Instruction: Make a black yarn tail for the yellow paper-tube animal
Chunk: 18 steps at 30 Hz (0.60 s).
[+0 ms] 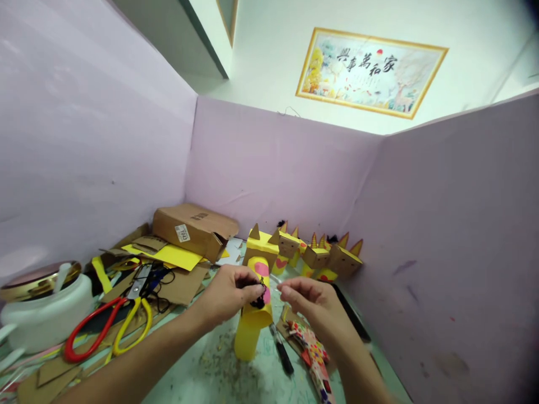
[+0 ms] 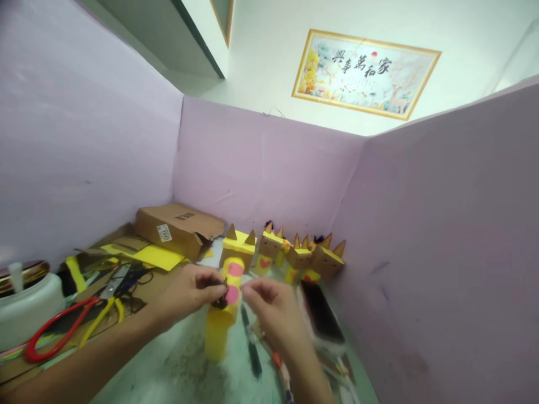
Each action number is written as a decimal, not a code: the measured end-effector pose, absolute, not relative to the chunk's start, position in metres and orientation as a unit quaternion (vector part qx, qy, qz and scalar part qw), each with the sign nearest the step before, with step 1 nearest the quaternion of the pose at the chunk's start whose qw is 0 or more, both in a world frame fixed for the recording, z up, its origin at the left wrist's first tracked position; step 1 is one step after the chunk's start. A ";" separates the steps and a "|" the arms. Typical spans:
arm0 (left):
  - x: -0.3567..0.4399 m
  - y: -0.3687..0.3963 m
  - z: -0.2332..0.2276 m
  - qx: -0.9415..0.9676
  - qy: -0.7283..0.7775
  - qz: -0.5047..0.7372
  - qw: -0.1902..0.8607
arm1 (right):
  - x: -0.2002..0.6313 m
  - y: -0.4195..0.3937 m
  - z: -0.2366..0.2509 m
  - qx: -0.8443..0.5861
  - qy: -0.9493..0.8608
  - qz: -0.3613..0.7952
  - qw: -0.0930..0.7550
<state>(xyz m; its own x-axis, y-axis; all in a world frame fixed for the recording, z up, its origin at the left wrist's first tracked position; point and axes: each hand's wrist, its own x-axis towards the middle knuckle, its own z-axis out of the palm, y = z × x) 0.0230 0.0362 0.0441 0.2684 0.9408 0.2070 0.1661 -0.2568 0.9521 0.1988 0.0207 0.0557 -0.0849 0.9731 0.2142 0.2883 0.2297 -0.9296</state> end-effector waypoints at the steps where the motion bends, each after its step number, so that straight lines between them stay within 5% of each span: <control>1: 0.023 0.035 0.045 0.655 0.421 0.438 0.449 | 0.198 0.021 0.053 -0.496 -0.642 0.391 0.434; 14: 0.022 0.038 0.042 0.560 0.365 0.499 0.552 | 0.181 0.030 0.038 -0.510 -0.595 0.423 0.454; 18: 0.003 0.041 0.051 0.609 0.405 0.472 0.492 | 0.182 0.031 0.041 -0.531 -0.579 0.420 0.455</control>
